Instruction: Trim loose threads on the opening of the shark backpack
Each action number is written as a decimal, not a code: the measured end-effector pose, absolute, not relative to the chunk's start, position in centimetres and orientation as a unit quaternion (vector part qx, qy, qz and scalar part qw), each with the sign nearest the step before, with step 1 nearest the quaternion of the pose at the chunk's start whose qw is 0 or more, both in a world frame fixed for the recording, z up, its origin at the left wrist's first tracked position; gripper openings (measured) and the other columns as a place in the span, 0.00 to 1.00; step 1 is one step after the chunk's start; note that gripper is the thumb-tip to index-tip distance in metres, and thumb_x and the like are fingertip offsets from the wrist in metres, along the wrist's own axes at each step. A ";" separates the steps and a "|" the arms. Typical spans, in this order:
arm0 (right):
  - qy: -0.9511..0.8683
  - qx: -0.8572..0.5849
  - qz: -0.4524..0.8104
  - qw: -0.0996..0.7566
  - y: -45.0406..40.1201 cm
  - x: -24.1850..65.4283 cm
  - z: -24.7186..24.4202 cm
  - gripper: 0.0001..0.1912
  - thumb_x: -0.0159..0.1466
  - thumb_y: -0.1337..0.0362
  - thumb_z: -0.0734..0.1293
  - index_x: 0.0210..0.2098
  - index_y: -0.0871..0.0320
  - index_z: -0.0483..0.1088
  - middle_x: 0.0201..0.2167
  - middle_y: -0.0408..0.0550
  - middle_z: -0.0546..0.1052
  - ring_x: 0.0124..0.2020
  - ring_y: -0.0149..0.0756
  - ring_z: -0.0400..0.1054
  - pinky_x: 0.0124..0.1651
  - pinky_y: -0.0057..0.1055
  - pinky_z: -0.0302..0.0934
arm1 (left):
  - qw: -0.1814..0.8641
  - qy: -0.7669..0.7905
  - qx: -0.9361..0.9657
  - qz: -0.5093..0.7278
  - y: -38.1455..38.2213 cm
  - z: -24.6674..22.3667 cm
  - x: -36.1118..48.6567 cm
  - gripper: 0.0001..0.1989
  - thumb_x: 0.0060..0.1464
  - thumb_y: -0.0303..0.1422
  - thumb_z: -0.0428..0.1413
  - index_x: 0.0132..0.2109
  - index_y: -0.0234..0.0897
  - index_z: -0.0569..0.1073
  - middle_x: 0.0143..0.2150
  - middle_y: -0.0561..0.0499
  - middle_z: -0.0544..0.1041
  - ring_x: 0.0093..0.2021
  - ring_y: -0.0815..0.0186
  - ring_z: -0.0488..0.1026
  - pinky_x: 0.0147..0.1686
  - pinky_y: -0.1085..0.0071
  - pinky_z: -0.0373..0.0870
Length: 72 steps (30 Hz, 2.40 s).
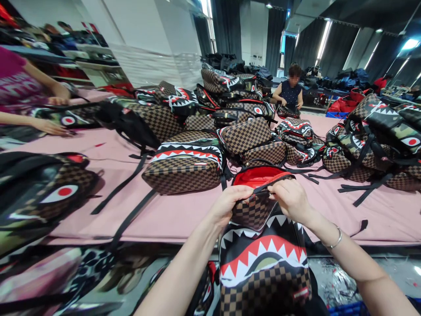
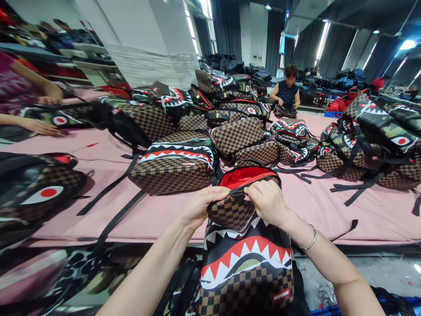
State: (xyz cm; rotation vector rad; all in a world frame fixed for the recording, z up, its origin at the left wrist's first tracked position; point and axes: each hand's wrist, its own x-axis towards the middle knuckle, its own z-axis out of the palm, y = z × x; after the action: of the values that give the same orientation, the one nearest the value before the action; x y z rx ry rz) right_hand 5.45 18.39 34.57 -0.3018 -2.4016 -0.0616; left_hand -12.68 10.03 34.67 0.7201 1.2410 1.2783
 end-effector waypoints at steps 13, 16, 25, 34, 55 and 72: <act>-0.932 -0.111 -0.067 0.338 18.4 5.8 35.0 0.10 0.66 0.65 0.56 0.37 0.61 0.67 0.32 0.51 0.73 0.33 0.36 0.63 0.34 0.32 0.53 | 0.567 0.522 0.321 0.551 10.1 34.6 -12.4 0.10 0.34 0.35 0.62 0.23 0.31 0.75 0.19 0.53 0.70 0.20 0.74 0.60 0.21 0.77 0.52; -0.932 -0.102 -0.075 0.339 18.5 5.8 35.1 0.10 0.66 0.65 0.57 0.37 0.61 0.68 0.33 0.50 0.73 0.33 0.36 0.63 0.33 0.32 0.53 | 0.565 0.522 0.320 0.553 10.1 34.6 -12.4 0.09 0.34 0.34 0.62 0.23 0.31 0.75 0.18 0.53 0.70 0.20 0.74 0.59 0.21 0.76 0.52; -0.925 -0.078 -0.131 0.348 18.9 5.8 35.3 0.08 0.65 0.68 0.58 0.37 0.60 0.68 0.31 0.47 0.74 0.31 0.34 0.63 0.32 0.32 0.50 | 0.567 0.517 0.318 0.557 10.1 34.6 -12.3 0.09 0.35 0.34 0.62 0.23 0.31 0.74 0.18 0.54 0.69 0.19 0.75 0.59 0.21 0.76 0.52; -0.923 -0.062 -0.014 0.379 20.1 5.8 33.8 0.08 0.65 0.65 0.57 0.36 0.59 0.67 0.31 0.49 0.73 0.33 0.34 0.66 0.33 0.32 0.54 | 0.589 0.505 0.310 0.549 10.3 34.6 -12.6 0.11 0.33 0.35 0.63 0.22 0.30 0.74 0.17 0.53 0.69 0.18 0.75 0.60 0.19 0.77 0.51; -0.930 -0.073 0.068 0.354 19.8 5.4 34.9 0.07 0.64 0.65 0.58 0.36 0.59 0.67 0.33 0.49 0.74 0.35 0.36 0.67 0.36 0.32 0.58 | 0.586 0.495 0.322 0.555 10.3 34.1 -13.0 0.12 0.34 0.36 0.63 0.22 0.29 0.73 0.17 0.54 0.68 0.18 0.76 0.58 0.19 0.77 0.50; -0.848 -0.252 0.289 0.366 19.9 2.2 33.3 0.08 0.57 0.60 0.65 0.25 0.56 0.68 0.22 0.40 0.72 0.25 0.32 0.66 0.28 0.25 0.57 | 0.415 0.549 0.471 0.552 8.8 33.6 -14.8 0.12 0.44 0.40 0.59 0.31 0.34 0.73 0.29 0.51 0.75 0.31 0.68 0.68 0.33 0.74 0.61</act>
State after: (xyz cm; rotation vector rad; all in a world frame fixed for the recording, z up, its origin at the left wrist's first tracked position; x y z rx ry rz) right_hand 2.21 19.93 33.29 -0.6467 -2.1790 0.7440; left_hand -14.82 8.83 33.63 1.1831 1.3781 1.3869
